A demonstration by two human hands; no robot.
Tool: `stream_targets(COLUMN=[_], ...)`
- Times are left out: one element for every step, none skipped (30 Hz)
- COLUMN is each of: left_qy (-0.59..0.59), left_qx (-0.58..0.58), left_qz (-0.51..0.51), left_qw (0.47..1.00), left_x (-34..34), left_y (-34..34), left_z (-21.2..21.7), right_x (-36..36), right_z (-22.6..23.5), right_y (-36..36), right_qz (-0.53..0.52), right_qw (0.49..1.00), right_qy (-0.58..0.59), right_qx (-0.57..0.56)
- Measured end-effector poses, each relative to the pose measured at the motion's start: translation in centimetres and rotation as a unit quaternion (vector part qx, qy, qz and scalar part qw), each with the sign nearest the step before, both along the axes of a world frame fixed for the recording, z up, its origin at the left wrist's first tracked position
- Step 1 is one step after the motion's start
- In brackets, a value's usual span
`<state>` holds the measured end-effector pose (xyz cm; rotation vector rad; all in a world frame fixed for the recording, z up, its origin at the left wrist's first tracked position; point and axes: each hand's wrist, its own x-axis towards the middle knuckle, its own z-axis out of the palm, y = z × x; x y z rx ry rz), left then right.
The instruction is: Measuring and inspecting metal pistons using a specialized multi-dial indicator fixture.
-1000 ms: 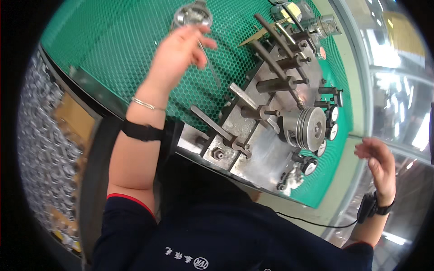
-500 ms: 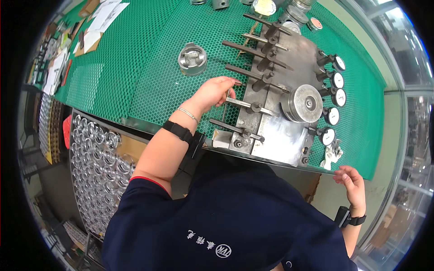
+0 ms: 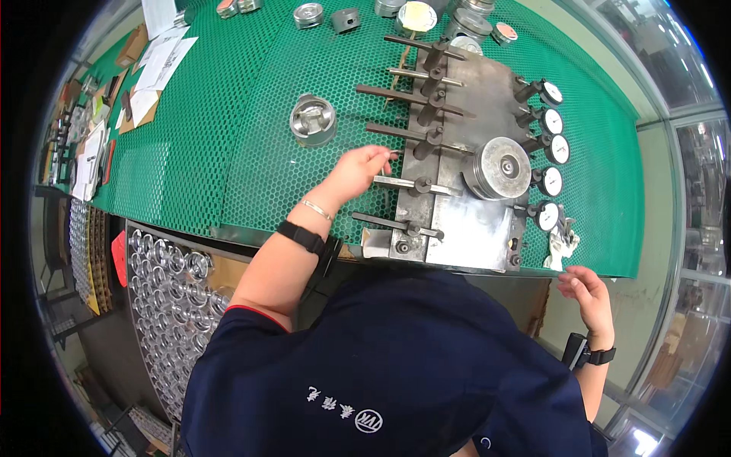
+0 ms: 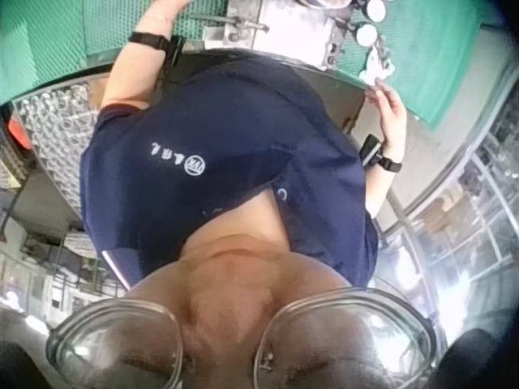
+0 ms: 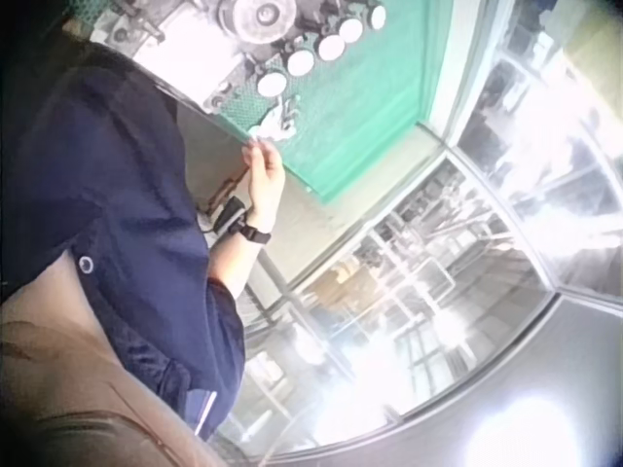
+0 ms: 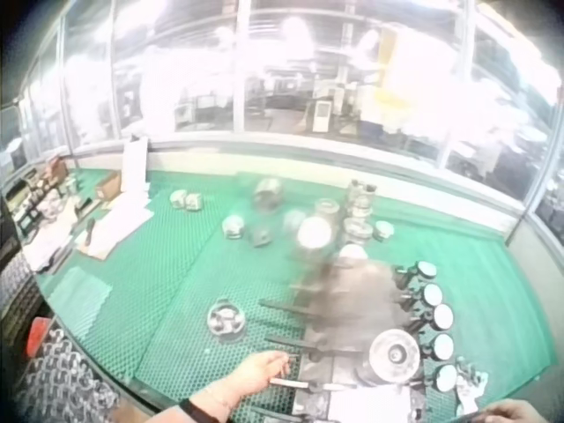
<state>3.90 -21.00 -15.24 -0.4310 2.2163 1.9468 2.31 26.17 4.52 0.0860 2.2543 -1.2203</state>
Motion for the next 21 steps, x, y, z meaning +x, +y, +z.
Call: stream_targets(left_qy=[0.049, 0.097, 0.056, 0.053, 0.031, 0.010, 0.022, 0.022, -0.025, -0.072, -0.089, -0.090, -0.104, -0.118, -0.119, -0.123, -0.128, -0.129, -0.115, -0.100, -0.101], left_qx=[0.007, 0.015, 0.021, 0.022, 0.019, 0.017, -0.004, -0.005, 0.006, 0.016, 0.026, 0.025, 0.032, 0.040, 0.039, 0.061, 0.084, 0.083, 0.033, -0.018, -0.018], left_qz=[0.015, 0.031, 0.042, 0.037, 0.023, 0.009, -0.022, -0.025, -0.035, -0.044, -0.049, -0.053, -0.051, -0.049, -0.053, -0.049, -0.045, -0.050, -0.068, -0.086, -0.090], left_qw=[0.999, 0.995, 0.997, 0.998, 0.999, 1.000, 1.000, 0.999, 0.999, 0.996, 0.994, 0.994, 0.993, 0.991, 0.991, 0.989, 0.987, 0.987, 0.991, 0.991, 0.991], left_x=[0.5, 0.6, 0.4, 0.0, -0.5, -1.0, -1.4, -1.6, -1.7, -1.7, -1.8, -1.9, -1.9, -2.0, -1.8, -1.6, -1.6, -1.8, -2.0, -2.1, -2.1], left_y=[0.7, 1.1, 1.0, 0.8, 0.4, -0.1, -0.6, -0.6, -0.7, -0.8, -0.8, -0.9, -0.8, -0.8, -0.6, -0.4, -0.3, -0.2, -0.2, -0.1, -0.1], left_z=[-0.2, -0.2, 0.0, 0.6, 1.2, 1.4, 1.9, 2.4, 3.0, 4.1, 4.4, 4.6, 4.7, 4.8, 4.7, 4.6, 4.5, 4.6, 4.6, 4.6, 4.6], right_x=[0.2, 0.2, 0.3, 0.4, 0.5, 0.7, 0.7, 0.8, 0.9, 1.1, 1.2, 1.2, 1.3, 1.5, 1.6, 1.7, 1.8, 1.9, 1.8, 1.8, 1.7], right_z=[-0.2, -0.4, -0.6, -0.8, -1.0, -1.1, -1.3, -1.3, -1.3, -1.4, -1.5, -1.7, -1.8, -1.9, -2.0, -2.1, -2.2, -2.3, -2.4, -2.4, -2.5], right_y=[0.1, 0.1, 0.2, 0.2, 0.4, 0.5, 0.6, 0.6, 0.6, 0.6, 0.7, 0.8, 0.9, 0.9, 0.9, 0.9, 0.9, 0.9, 0.9, 0.9, 0.9], right_qz=[-0.001, -0.006, -0.008, -0.010, -0.015, -0.012, -0.007, -0.010, -0.019, -0.027, -0.031, -0.029, -0.027, -0.031, -0.037, -0.043, -0.049, -0.049, -0.049, -0.053, -0.052], right_qw=[1.000, 1.000, 1.000, 1.000, 1.000, 1.000, 1.000, 1.000, 0.999, 0.999, 0.999, 0.999, 0.999, 0.999, 0.999, 0.998, 0.998, 0.998, 0.998, 0.998, 0.998], right_qy=[-0.004, -0.005, -0.006, -0.009, -0.012, -0.013, -0.011, -0.011, -0.018, -0.026, -0.027, -0.025, -0.024, -0.025, -0.031, -0.037, -0.038, -0.038, -0.039, -0.041, -0.040], right_qx=[0.003, 0.003, 0.008, 0.014, 0.015, 0.019, 0.023, 0.022, 0.022, 0.021, 0.019, 0.019, 0.018, 0.018, 0.014, 0.010, 0.009, 0.011, 0.012, 0.012, 0.020])
